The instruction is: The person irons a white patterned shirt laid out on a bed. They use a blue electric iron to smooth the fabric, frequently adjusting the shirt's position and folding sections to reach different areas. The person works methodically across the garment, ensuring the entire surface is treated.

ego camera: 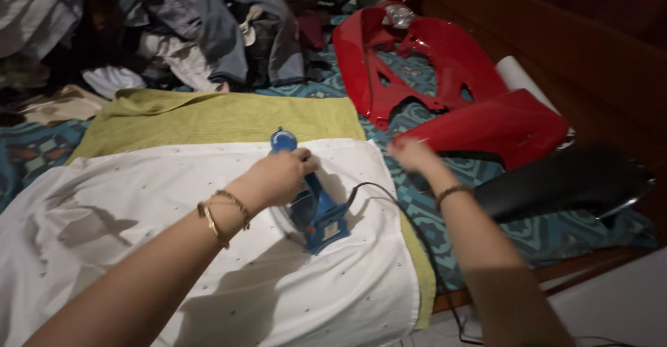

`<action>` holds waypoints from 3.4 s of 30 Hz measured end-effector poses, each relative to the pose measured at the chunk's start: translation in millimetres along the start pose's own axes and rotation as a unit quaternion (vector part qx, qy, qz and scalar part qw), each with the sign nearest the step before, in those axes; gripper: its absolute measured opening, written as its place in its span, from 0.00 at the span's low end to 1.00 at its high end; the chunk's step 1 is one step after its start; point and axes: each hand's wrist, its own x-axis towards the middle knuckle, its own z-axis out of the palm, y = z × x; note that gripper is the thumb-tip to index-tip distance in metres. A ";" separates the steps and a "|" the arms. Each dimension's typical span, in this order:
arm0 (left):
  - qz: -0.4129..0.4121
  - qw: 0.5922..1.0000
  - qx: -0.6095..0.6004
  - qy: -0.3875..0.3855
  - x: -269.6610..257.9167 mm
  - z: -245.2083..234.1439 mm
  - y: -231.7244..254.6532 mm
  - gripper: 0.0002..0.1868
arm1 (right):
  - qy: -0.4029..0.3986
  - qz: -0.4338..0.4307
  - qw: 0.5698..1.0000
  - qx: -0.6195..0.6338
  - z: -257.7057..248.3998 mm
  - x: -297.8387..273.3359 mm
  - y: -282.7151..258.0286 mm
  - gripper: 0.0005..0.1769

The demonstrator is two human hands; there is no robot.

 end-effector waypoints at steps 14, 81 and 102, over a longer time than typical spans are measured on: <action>-0.215 0.967 -0.123 0.058 1.5 6.3 34.4 0.21 | 0.055 0.072 0.992 0.086 94.3 50.7 70.7 0.27; -0.266 0.940 -0.197 -0.079 27.7 34.5 12.8 0.43 | -0.088 0.175 0.899 0.391 67.0 35.6 75.7 0.16; -0.174 0.959 -0.221 -0.026 175.6 96.6 -15.1 0.39 | 0.015 0.147 0.753 0.641 55.0 12.3 86.8 0.31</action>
